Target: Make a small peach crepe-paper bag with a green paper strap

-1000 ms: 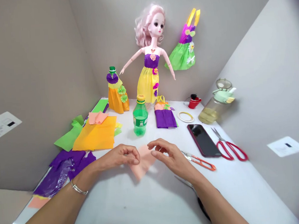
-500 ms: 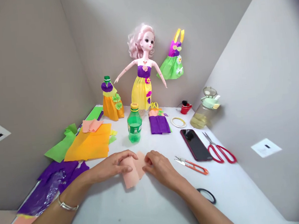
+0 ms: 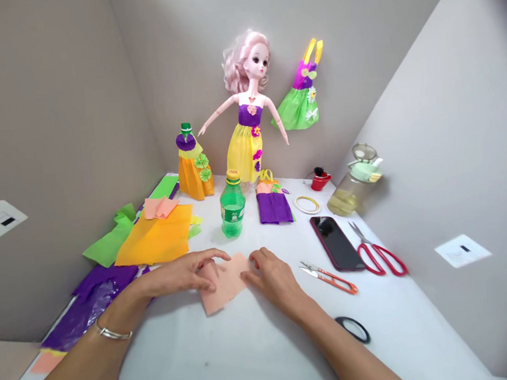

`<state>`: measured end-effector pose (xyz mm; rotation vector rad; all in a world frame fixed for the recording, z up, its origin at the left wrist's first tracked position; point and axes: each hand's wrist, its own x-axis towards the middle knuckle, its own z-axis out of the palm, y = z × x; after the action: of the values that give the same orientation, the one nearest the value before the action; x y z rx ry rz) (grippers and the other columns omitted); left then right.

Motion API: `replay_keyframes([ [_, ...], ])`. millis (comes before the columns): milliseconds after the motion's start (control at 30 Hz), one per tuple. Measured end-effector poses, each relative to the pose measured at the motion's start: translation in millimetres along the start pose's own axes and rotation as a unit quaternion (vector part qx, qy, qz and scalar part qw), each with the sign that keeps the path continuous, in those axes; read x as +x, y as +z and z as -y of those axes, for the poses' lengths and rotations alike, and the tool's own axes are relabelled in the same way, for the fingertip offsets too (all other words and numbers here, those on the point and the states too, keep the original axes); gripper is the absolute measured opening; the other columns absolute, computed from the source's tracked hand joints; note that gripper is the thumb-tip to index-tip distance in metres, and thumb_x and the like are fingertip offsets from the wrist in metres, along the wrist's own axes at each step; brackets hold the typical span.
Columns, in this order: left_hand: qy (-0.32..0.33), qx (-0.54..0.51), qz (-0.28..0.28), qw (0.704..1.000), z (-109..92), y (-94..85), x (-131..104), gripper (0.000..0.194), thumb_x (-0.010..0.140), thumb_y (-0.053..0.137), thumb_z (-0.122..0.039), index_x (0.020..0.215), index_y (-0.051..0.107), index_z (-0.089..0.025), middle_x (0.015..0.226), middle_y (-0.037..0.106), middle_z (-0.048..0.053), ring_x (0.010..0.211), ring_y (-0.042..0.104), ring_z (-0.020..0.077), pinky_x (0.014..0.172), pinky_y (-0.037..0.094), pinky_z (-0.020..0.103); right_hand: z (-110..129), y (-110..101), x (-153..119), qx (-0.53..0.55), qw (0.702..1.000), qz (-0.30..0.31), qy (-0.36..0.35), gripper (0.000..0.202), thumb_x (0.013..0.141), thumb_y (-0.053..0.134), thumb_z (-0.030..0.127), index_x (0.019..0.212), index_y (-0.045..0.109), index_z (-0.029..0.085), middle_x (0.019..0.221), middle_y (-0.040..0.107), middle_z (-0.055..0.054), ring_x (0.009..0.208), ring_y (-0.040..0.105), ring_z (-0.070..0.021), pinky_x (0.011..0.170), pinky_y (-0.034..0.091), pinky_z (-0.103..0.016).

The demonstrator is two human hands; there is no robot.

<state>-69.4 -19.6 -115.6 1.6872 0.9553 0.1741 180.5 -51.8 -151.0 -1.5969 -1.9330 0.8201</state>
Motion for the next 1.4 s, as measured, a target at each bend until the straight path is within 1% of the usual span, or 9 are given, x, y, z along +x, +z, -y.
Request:
replay_keyframes([
  [100, -0.016, 0.068, -0.031, 0.997, 5, 1.0, 2, 0.063, 0.073, 0.062, -0.023, 0.134, 0.050, -0.029, 0.082, 0.052, -0.004, 0.082, 0.054, 0.0190, 0.071, 0.039, 0.025, 0, 5, 1, 0.017, 1.000, 0.008, -0.006, 0.012, 0.072, 0.061, 0.011, 0.071, 0.053, 0.020, 0.078, 0.053, 0.000, 0.074, 0.046, -0.0158, 0.067, 0.029, -0.029],
  [200, -0.015, 0.089, -0.042, 0.995, 7, 0.6, 3, 0.060, 0.075, 0.062, -0.025, 0.134, 0.051, -0.028, 0.082, 0.050, -0.004, 0.080, 0.052, 0.0182, 0.070, 0.039, 0.024, -3, 3, 3, 0.072, 0.997, 0.026, 0.008, 0.009, 0.074, 0.055, 0.013, 0.069, 0.052, 0.020, 0.070, 0.051, 0.002, 0.066, 0.045, -0.0137, 0.063, 0.030, -0.027],
  [300, 0.012, 0.059, -0.018, 0.998, 9, -2.2, 3, 0.054, 0.084, 0.058, -0.036, 0.136, 0.048, -0.026, 0.083, 0.050, -0.003, 0.080, 0.050, 0.0174, 0.073, 0.039, 0.025, -4, -3, 6, 0.156, 0.986, 0.052, 0.021, 0.004, 0.077, 0.053, 0.020, 0.079, 0.049, 0.021, 0.067, 0.049, 0.004, 0.062, 0.047, -0.0125, 0.058, 0.035, -0.025],
  [400, 0.048, 0.024, 0.012, 0.999, 11, -4.1, 2, 0.052, 0.090, 0.054, -0.045, 0.138, 0.045, -0.028, 0.089, 0.053, -0.001, 0.083, 0.049, 0.0167, 0.077, 0.039, 0.026, -2, -5, 7, 0.239, 0.967, 0.080, 0.027, 0.023, 0.078, 0.056, 0.027, 0.098, 0.050, 0.021, 0.072, 0.051, 0.005, 0.062, 0.050, -0.0118, 0.058, 0.040, -0.024],
  [567, 0.043, -0.028, 0.046, 0.998, 15, 0.9, 5, 0.056, 0.086, 0.061, -0.040, 0.138, 0.044, -0.030, 0.084, 0.050, -0.003, 0.077, 0.046, 0.0145, 0.070, 0.036, 0.024, 0, -4, 6, 0.386, 0.913, 0.118, 0.064, 0.041, 0.069, 0.069, 0.025, 0.107, 0.053, 0.020, 0.066, 0.049, 0.008, 0.056, 0.044, -0.0094, 0.056, 0.035, -0.023],
  [800, 0.052, -0.033, -0.027, 0.998, 22, 9.6, 15, 0.052, 0.083, 0.060, -0.031, 0.133, 0.047, -0.025, 0.078, 0.043, -0.004, 0.073, 0.043, 0.0144, 0.065, 0.035, 0.024, 4, -10, 5, 0.402, 0.904, 0.123, 0.083, 0.042, 0.065, 0.069, 0.020, 0.104, 0.055, 0.019, 0.071, 0.054, 0.006, 0.062, 0.048, -0.0102, 0.058, 0.037, -0.023],
  [1033, 0.055, -0.116, -0.010, 0.992, 19, 12.9, 17, 0.057, 0.079, 0.067, -0.027, 0.132, 0.048, -0.024, 0.079, 0.046, -0.004, 0.072, 0.045, 0.0129, 0.064, 0.034, 0.024, 13, -17, 0, 0.413, 0.891, 0.185, 0.043, 0.046, 0.070, 0.070, 0.024, 0.114, 0.056, 0.022, 0.071, 0.048, 0.007, 0.060, 0.046, -0.0093, 0.056, 0.036, -0.023],
  [1233, 0.066, -0.151, -0.022, 0.986, 17, 18.4, 20, 0.063, 0.077, 0.072, -0.033, 0.134, 0.046, -0.023, 0.071, 0.039, -0.007, 0.063, 0.039, 0.0100, 0.056, 0.027, 0.021, 13, -12, -3, 0.354, 0.915, 0.192, -0.002, 0.040, 0.078, 0.068, 0.026, 0.116, 0.055, 0.022, 0.073, 0.047, 0.007, 0.063, 0.046, -0.0088, 0.058, 0.034, -0.022],
  [1400, 0.088, -0.169, 0.007, 0.982, 14, 21.4, 21, 0.039, 0.078, 0.073, -0.038, 0.106, 0.060, -0.015, 0.080, 0.053, -0.002, 0.068, 0.046, 0.0104, 0.061, 0.033, 0.021, 15, -15, -4, 0.369, 0.900, 0.230, -0.028, 0.042, 0.082, 0.070, 0.038, 0.118, 0.057, 0.021, 0.076, 0.052, 0.004, 0.066, 0.051, -0.0104, 0.063, 0.040, -0.024],
])
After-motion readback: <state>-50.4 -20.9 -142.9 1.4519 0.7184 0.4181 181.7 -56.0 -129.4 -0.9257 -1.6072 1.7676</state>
